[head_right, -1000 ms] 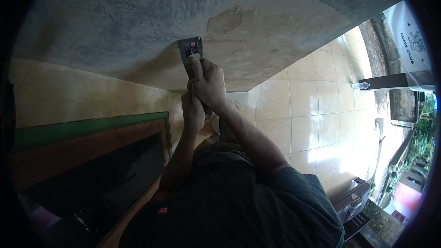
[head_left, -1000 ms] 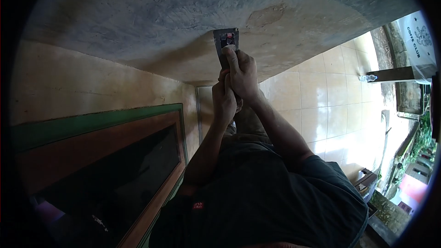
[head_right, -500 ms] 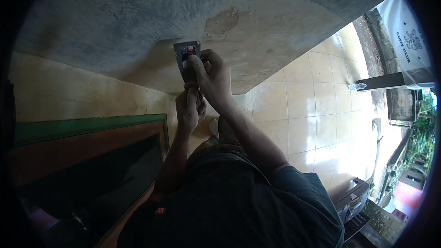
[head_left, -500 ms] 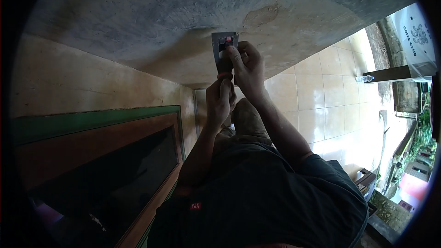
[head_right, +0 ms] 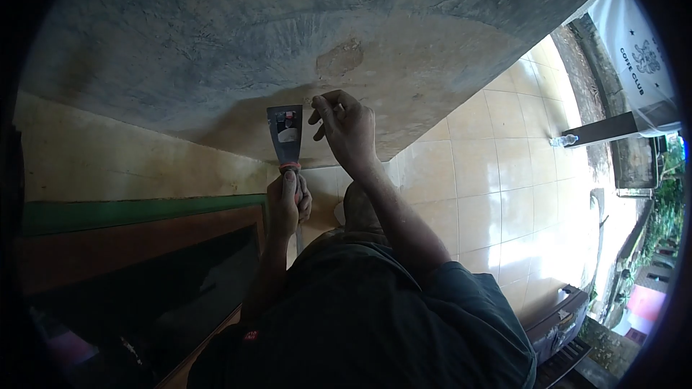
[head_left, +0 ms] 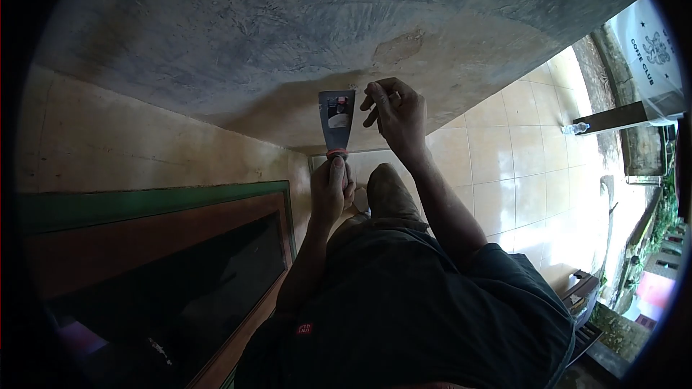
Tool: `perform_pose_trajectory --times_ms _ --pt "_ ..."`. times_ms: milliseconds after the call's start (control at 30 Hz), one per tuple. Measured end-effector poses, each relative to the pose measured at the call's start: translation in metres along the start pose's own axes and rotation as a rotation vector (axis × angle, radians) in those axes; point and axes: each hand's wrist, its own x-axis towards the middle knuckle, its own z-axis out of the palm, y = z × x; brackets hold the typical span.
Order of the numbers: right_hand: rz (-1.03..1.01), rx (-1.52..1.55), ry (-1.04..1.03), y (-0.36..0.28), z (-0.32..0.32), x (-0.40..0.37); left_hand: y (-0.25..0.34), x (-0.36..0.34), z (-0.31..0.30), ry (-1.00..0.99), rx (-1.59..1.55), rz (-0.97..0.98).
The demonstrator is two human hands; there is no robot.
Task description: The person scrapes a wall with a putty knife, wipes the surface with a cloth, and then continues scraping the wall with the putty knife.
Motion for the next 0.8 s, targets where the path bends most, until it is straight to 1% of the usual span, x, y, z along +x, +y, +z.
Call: perform_pose_trajectory --times_ms 33,100,133,200,233,267,300,333,400,433,467,533,567,633,667,733,800 --pt "-0.003 0.002 0.0 0.001 -0.002 0.0 0.003 0.0 0.0 0.029 -0.01 -0.012" --pt "0.132 -0.097 -0.017 -0.002 -0.006 -0.002 0.007 -0.001 0.001 0.063 -0.019 -0.023" --pt "0.131 -0.094 -0.02 -0.001 -0.005 -0.002 0.008 0.001 0.002 0.035 -0.014 -0.014" --pt "0.235 -0.022 -0.087 0.004 -0.004 -0.003 0.012 0.004 0.007 0.01 -0.008 -0.005" --pt "0.233 -0.02 -0.089 0.008 -0.001 -0.005 0.018 0.006 0.013 -0.012 -0.01 -0.024" --pt "0.17 0.136 -0.082 0.015 0.004 -0.008 0.021 0.008 0.018 -0.034 -0.011 -0.043" --pt "0.107 0.291 -0.073 0.018 0.009 -0.009 0.018 0.013 0.021 -0.001 -0.036 -0.051" --pt "0.104 0.292 -0.071 0.02 0.012 -0.009 0.016 0.017 0.023 -0.003 -0.034 -0.05" --pt "0.052 0.006 -0.068 0.022 0.019 -0.007 0.014 0.025 0.029 0.001 -0.102 -0.063" --pt "0.093 0.132 -0.057 0.023 0.026 -0.004 0.011 0.028 0.032 0.007 -0.158 -0.075" --pt "0.099 0.133 -0.057 0.022 0.026 -0.005 0.006 0.029 0.032 0.01 -0.158 -0.08" --pt "0.22 0.208 -0.13 0.017 0.027 -0.005 -0.002 0.035 0.029 0.002 -0.168 0.057" --pt "0.221 0.207 -0.135 0.019 0.029 -0.004 -0.004 0.04 0.027 0.006 -0.17 0.058" --pt "0.192 0.306 -0.109 0.019 0.035 -0.003 0.0 0.047 0.027 0.006 -0.093 0.144" --pt "0.201 0.306 -0.112 0.019 0.034 -0.002 0.002 0.051 0.027 0.013 -0.096 0.138" --pt "0.093 0.277 -0.085 -0.001 0.033 0.003 0.02 0.048 0.034 -0.014 -0.057 0.228" --pt "0.104 0.27 -0.079 0.0 0.032 0.002 0.012 0.045 0.033 -0.018 -0.113 0.173"
